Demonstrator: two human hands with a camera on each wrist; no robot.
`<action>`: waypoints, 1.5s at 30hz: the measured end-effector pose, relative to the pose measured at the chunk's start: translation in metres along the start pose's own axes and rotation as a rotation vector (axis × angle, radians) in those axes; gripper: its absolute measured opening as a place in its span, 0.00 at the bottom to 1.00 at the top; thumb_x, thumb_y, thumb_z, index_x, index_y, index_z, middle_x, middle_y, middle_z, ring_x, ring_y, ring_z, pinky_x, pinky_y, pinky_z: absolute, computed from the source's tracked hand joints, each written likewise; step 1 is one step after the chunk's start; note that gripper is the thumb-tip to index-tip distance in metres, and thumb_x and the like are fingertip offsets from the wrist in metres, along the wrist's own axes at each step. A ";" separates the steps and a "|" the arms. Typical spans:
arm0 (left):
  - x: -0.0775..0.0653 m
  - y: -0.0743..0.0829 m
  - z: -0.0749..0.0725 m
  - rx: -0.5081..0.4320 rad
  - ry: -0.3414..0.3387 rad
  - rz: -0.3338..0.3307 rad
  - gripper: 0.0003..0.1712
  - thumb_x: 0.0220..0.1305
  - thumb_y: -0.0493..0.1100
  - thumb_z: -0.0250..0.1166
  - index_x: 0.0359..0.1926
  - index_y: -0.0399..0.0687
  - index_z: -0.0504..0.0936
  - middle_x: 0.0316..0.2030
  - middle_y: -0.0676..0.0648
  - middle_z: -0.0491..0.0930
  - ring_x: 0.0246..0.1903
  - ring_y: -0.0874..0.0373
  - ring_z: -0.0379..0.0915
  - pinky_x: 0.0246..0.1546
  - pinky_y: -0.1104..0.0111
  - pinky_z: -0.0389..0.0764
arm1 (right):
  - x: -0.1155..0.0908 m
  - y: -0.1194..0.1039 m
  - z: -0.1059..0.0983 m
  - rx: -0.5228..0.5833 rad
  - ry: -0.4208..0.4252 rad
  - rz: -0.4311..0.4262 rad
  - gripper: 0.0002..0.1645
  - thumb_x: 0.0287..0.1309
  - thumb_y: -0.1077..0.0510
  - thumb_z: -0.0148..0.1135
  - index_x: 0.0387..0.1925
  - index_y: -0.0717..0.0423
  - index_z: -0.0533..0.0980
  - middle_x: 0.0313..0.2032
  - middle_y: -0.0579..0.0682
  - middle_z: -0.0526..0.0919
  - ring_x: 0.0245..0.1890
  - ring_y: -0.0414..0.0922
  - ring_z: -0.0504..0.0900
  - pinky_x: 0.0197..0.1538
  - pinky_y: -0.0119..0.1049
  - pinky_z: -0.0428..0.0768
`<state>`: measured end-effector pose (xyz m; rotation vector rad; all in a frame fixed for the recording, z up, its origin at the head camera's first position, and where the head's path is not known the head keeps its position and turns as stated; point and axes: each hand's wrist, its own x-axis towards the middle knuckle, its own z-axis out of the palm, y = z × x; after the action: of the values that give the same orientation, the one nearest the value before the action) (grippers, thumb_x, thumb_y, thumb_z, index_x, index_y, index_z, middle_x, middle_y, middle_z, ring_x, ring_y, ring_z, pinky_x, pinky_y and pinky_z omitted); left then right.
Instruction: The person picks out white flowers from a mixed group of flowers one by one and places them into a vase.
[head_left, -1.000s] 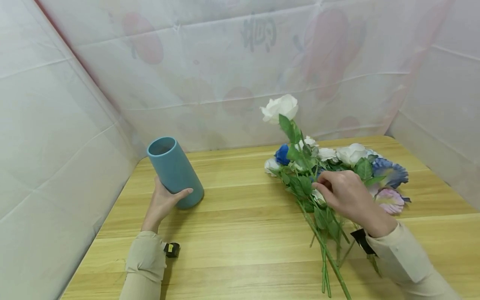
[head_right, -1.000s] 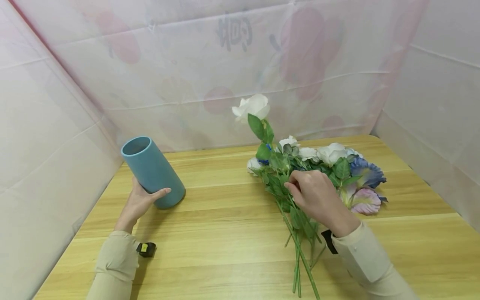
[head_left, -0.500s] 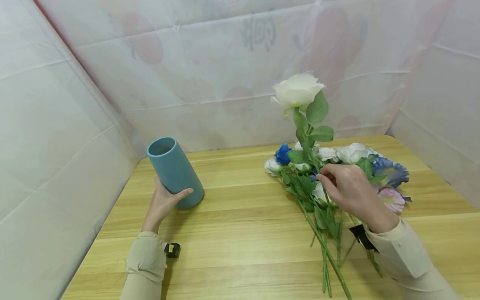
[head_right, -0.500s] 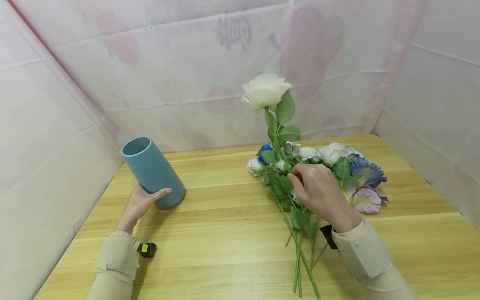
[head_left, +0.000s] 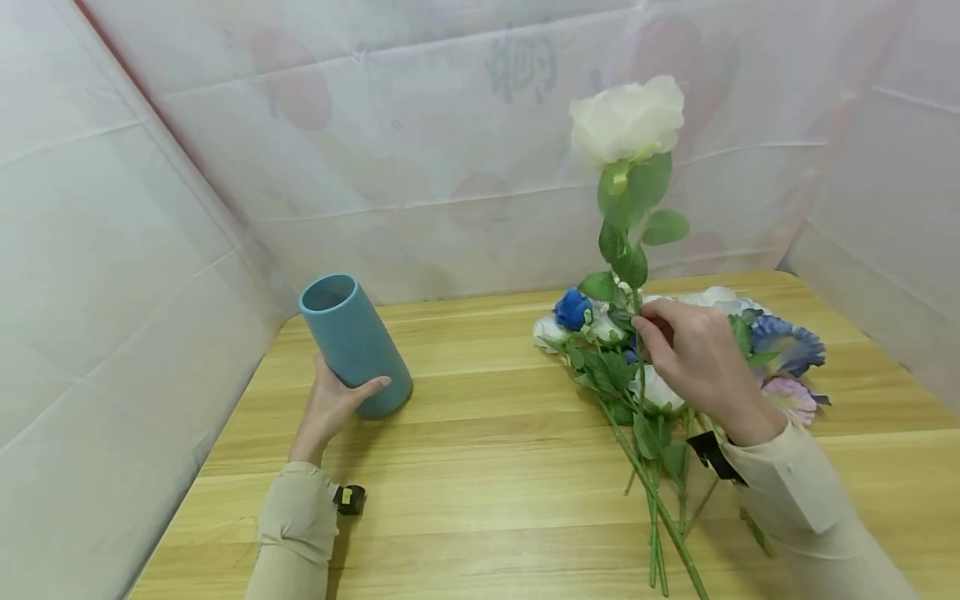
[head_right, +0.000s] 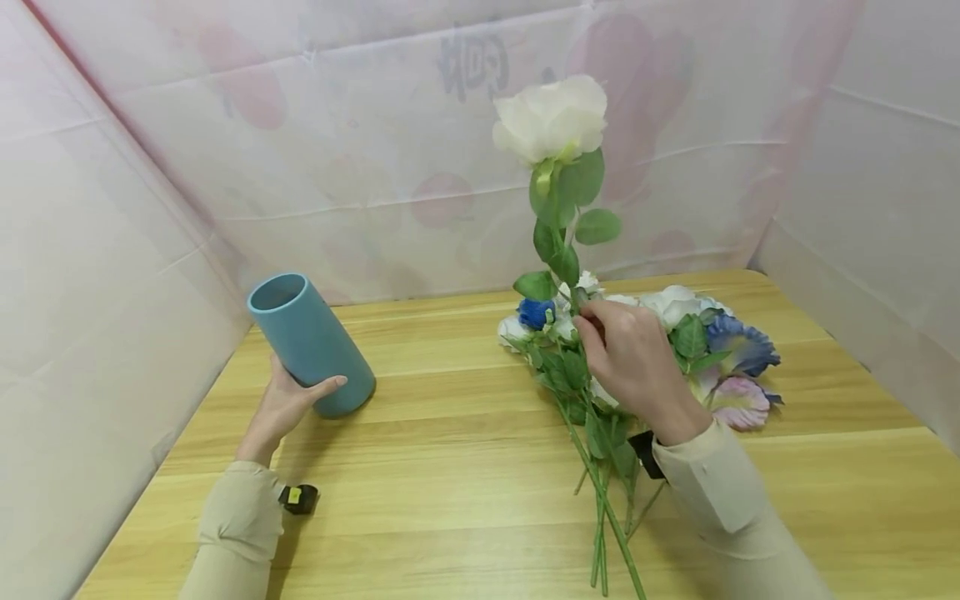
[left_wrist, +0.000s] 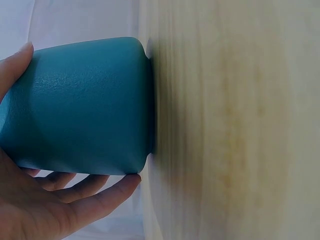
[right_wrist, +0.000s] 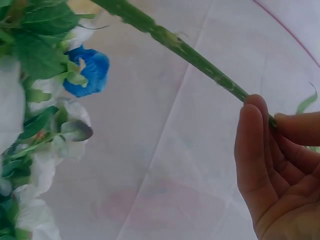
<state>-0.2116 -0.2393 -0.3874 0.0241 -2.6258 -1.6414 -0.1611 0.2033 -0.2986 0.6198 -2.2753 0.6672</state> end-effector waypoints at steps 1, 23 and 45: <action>-0.001 0.000 0.000 0.000 0.002 -0.003 0.68 0.61 0.47 0.76 0.79 0.47 0.29 0.75 0.32 0.47 0.73 0.34 0.49 0.70 0.39 0.56 | 0.002 -0.001 0.001 0.009 0.014 0.006 0.08 0.61 0.75 0.64 0.29 0.63 0.81 0.17 0.45 0.76 0.14 0.36 0.70 0.19 0.31 0.71; -0.004 0.001 -0.005 -0.001 -0.005 0.020 0.68 0.62 0.45 0.75 0.79 0.48 0.27 0.76 0.32 0.46 0.73 0.34 0.48 0.70 0.38 0.56 | 0.044 -0.019 0.014 0.167 0.219 -0.030 0.04 0.63 0.74 0.63 0.33 0.70 0.82 0.19 0.53 0.83 0.16 0.46 0.80 0.27 0.18 0.73; -0.001 0.004 0.001 0.010 0.000 -0.007 0.68 0.61 0.47 0.76 0.79 0.48 0.28 0.76 0.32 0.47 0.73 0.34 0.49 0.70 0.39 0.56 | 0.089 -0.050 0.024 0.479 0.279 0.011 0.03 0.62 0.76 0.62 0.32 0.75 0.80 0.23 0.60 0.84 0.20 0.35 0.80 0.28 0.28 0.83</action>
<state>-0.2110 -0.2365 -0.3847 0.0337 -2.6373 -1.6305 -0.2014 0.1295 -0.2361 0.6840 -1.8683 1.2403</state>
